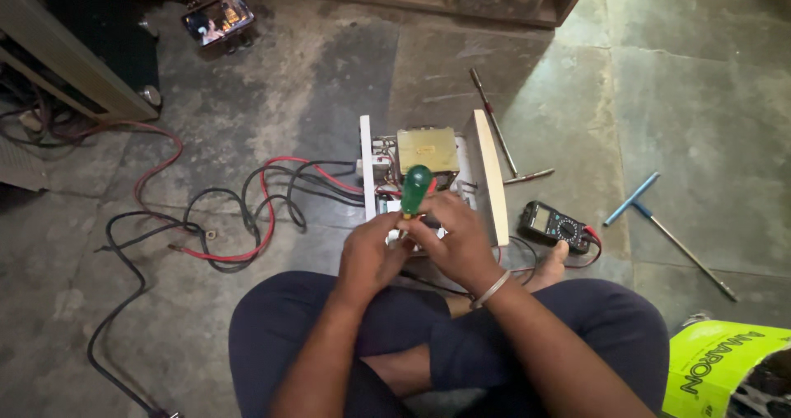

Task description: The person sits on the floor and works on an open electronic device, using a screwdriver to tighten screws and a multimeter to test connections. They adjust wires and components inside the device's casing throughout the clip.

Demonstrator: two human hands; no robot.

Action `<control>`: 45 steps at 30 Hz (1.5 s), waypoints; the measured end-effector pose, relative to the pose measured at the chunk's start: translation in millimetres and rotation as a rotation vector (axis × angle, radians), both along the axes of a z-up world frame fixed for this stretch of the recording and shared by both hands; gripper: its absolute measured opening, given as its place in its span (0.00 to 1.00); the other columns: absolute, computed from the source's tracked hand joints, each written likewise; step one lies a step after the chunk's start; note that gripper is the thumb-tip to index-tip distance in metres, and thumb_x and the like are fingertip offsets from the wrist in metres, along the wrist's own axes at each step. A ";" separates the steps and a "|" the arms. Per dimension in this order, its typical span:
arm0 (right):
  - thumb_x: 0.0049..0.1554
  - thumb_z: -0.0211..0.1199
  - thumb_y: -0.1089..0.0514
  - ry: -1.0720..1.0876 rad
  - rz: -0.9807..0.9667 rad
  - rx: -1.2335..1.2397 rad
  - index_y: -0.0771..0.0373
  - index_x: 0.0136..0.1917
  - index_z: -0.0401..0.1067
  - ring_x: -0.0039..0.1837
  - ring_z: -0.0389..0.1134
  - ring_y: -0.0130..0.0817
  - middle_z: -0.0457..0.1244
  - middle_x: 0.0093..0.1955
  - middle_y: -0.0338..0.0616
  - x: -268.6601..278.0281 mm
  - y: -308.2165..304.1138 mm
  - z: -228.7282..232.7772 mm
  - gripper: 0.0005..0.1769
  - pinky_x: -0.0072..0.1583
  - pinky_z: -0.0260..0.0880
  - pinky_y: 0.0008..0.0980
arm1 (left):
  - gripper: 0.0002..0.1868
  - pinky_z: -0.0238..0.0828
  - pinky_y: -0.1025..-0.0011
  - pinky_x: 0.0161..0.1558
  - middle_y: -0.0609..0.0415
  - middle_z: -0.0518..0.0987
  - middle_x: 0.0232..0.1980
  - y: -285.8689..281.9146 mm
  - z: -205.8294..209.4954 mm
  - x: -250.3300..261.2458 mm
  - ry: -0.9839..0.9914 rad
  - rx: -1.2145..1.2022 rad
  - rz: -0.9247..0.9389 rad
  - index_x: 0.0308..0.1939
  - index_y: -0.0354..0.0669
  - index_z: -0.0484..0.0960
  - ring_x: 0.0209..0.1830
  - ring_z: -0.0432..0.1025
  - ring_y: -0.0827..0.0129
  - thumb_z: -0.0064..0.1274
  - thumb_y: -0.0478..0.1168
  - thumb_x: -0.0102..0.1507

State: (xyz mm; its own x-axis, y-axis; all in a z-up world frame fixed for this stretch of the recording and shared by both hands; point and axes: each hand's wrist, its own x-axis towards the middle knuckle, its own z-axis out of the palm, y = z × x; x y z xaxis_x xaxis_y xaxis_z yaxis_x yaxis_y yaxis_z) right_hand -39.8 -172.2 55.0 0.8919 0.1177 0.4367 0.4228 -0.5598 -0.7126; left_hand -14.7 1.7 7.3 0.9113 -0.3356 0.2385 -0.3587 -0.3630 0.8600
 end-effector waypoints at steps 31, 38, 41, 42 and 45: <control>0.62 0.61 0.61 -0.032 0.054 0.040 0.64 0.57 0.75 0.56 0.70 0.50 0.69 0.53 0.51 2.1 -1.5 3.4 0.10 0.58 0.69 0.42 | 0.09 0.74 0.54 0.37 0.40 0.83 0.36 -5.2 2.5 0.8 -0.065 0.083 0.051 0.46 0.43 0.85 0.38 0.79 0.44 0.57 0.41 0.64; 0.61 0.63 0.60 0.030 0.029 0.033 0.60 0.55 0.77 0.55 0.72 0.46 0.71 0.52 0.48 2.4 2.3 9.1 0.09 0.57 0.70 0.39 | 0.14 0.75 0.55 0.36 0.39 0.83 0.39 -11.0 -5.7 -2.0 -0.026 0.025 0.101 0.50 0.41 0.83 0.36 0.78 0.43 0.59 0.40 0.61; 0.55 0.71 0.55 0.120 -0.125 0.035 0.62 0.50 0.76 0.50 0.72 0.45 0.69 0.46 0.49 2.5 2.8 10.2 0.11 0.52 0.70 0.37 | 0.13 0.77 0.58 0.38 0.44 0.85 0.37 -9.8 0.5 -0.2 -0.057 -0.038 0.172 0.45 0.45 0.85 0.37 0.82 0.49 0.63 0.42 0.58; 0.57 0.69 0.57 0.087 -0.082 0.059 0.62 0.51 0.76 0.51 0.72 0.45 0.69 0.48 0.49 2.4 1.6 10.4 0.10 0.52 0.71 0.37 | 0.12 0.76 0.58 0.38 0.42 0.85 0.38 -8.5 2.9 0.0 -0.059 0.000 0.127 0.47 0.44 0.85 0.38 0.81 0.47 0.61 0.40 0.59; 0.61 0.63 0.60 0.054 0.040 0.139 0.62 0.56 0.75 0.53 0.73 0.44 0.69 0.51 0.49 0.1 -1.4 8.8 0.10 0.55 0.72 0.37 | 0.10 0.74 0.56 0.39 0.40 0.83 0.39 -5.4 9.1 -1.5 -0.039 0.078 0.014 0.49 0.42 0.84 0.40 0.78 0.43 0.57 0.36 0.64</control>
